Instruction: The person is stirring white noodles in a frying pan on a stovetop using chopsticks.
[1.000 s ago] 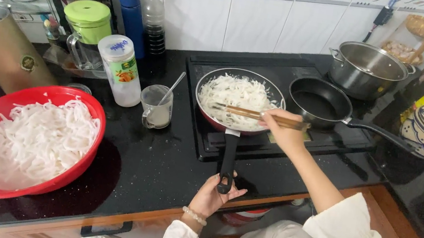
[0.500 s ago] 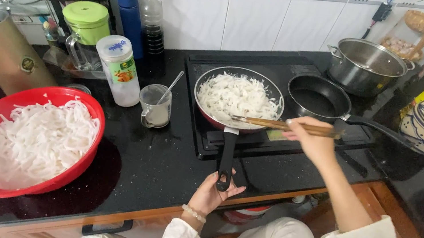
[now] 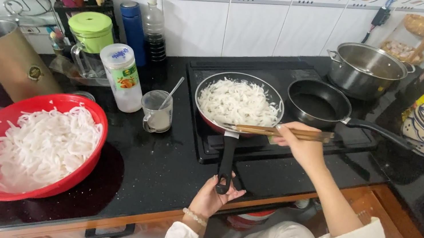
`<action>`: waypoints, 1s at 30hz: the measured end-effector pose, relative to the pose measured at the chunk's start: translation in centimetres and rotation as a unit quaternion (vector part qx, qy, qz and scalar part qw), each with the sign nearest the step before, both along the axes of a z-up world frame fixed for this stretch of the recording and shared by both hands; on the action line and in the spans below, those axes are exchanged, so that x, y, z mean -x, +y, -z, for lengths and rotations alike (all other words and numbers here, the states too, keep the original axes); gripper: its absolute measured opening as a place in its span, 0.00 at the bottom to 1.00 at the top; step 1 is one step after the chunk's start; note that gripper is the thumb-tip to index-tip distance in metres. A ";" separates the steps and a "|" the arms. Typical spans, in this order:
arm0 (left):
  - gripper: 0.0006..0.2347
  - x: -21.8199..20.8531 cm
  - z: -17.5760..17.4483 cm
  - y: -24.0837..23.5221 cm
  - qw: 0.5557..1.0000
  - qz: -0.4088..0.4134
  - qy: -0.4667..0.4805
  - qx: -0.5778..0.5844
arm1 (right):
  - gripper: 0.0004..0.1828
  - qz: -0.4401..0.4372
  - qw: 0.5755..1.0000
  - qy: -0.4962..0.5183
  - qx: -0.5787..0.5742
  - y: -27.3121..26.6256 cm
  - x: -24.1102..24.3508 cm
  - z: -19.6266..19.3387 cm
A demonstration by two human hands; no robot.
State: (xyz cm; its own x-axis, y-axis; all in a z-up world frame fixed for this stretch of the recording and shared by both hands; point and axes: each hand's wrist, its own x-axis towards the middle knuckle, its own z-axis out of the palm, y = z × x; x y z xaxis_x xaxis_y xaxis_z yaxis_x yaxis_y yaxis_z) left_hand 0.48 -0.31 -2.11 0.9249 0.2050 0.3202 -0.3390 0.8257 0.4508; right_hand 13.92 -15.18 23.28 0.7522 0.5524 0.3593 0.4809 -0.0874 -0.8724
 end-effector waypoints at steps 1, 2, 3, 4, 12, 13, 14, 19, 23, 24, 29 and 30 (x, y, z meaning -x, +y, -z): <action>0.21 -0.1 0.1 0.2 1.000 0.000 0.000 0.001 | 0.07 0.000 1.000 0.000 0.001 -0.3 -0.3 0.2; 0.21 -0.2 0.2 0.2 1.000 0.000 -0.001 -0.001 | 0.07 0.017 1.000 0.005 -0.013 -0.7 -0.5 0.4; 0.21 -0.2 0.3 0.3 1.000 -0.001 -0.003 -0.002 | 0.07 0.033 0.999 0.010 -0.028 -1.1 -0.7 0.5; 0.21 -0.3 0.2 0.2 1.000 -0.001 -0.005 0.001 | 0.07 0.033 0.999 0.007 -0.025 -1.6 -0.7 0.6; 0.21 0.0 -0.3 0.1 1.000 -0.006 -0.009 -0.013 | 0.06 0.098 0.976 0.012 -0.195 -2.7 -1.8 3.6; 0.21 -0.1 -0.2 0.1 1.000 -0.006 -0.009 -0.013 | 0.06 0.098 0.976 0.011 -0.195 -2.2 -2.0 4.9; 0.21 -0.2 0.0 0.1 1.000 -0.007 -0.010 -0.015 | 0.06 0.100 0.973 0.026 -0.208 -1.6 -2.1 6.4; 0.21 0.5 -1.1 0.0 1.000 -0.013 -0.008 -0.012 | 0.09 0.131 0.969 0.089 -0.188 1.2 -2.2 11.7; 0.20 1.6 -3.2 -0.4 0.998 0.018 0.023 0.057 | 0.16 0.170 0.971 0.017 -0.168 2.0 -1.9 13.5; 0.20 1.5 -3.1 -0.5 0.997 0.023 0.030 0.063 | 0.13 0.180 0.968 -0.062 -0.164 2.1 -1.6 13.8; 0.20 1.5 -3.3 -0.3 0.998 0.019 0.021 0.050 | 0.18 0.170 0.969 -0.074 -0.160 2.2 -2.2 14.9; 0.20 1.5 -3.2 -0.4 0.999 0.018 0.017 0.048 | 0.21 0.165 0.969 -0.074 -0.169 2.1 -2.4 15.3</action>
